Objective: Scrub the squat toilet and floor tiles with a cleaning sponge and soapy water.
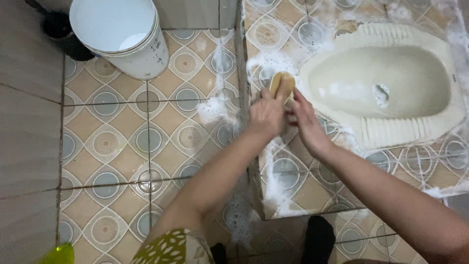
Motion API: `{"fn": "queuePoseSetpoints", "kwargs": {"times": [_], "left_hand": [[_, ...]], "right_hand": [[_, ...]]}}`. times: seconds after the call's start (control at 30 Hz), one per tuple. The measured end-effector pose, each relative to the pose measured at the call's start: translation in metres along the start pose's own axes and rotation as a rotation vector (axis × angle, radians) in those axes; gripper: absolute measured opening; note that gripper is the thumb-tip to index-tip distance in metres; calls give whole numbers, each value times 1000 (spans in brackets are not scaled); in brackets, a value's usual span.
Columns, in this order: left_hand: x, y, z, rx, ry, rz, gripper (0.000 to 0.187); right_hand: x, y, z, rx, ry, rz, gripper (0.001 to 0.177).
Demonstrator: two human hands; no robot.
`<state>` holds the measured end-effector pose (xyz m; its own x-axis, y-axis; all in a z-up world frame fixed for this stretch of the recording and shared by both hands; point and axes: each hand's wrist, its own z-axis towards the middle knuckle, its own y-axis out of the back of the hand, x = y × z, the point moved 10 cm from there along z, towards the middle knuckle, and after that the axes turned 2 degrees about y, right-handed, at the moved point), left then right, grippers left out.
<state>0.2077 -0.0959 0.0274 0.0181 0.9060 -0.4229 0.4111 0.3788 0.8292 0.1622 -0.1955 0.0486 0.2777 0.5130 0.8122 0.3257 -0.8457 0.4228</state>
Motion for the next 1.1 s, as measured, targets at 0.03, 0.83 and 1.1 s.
{"fn": "queuePoseSetpoints", "kwargs": {"times": [0.03,0.83,1.1], "left_hand": [[-1,-4,-7,-4,-1,0,116],[281,-48,-88,-585,204,-871,36],[182,-88,-102,-339,134,-763,35]], "right_hand": [[-11,-2,14,-2,3,-1,78],[21,-67,-3,360,1046,-912,54],[34,-41,26,41,595,-1078,63]]}}
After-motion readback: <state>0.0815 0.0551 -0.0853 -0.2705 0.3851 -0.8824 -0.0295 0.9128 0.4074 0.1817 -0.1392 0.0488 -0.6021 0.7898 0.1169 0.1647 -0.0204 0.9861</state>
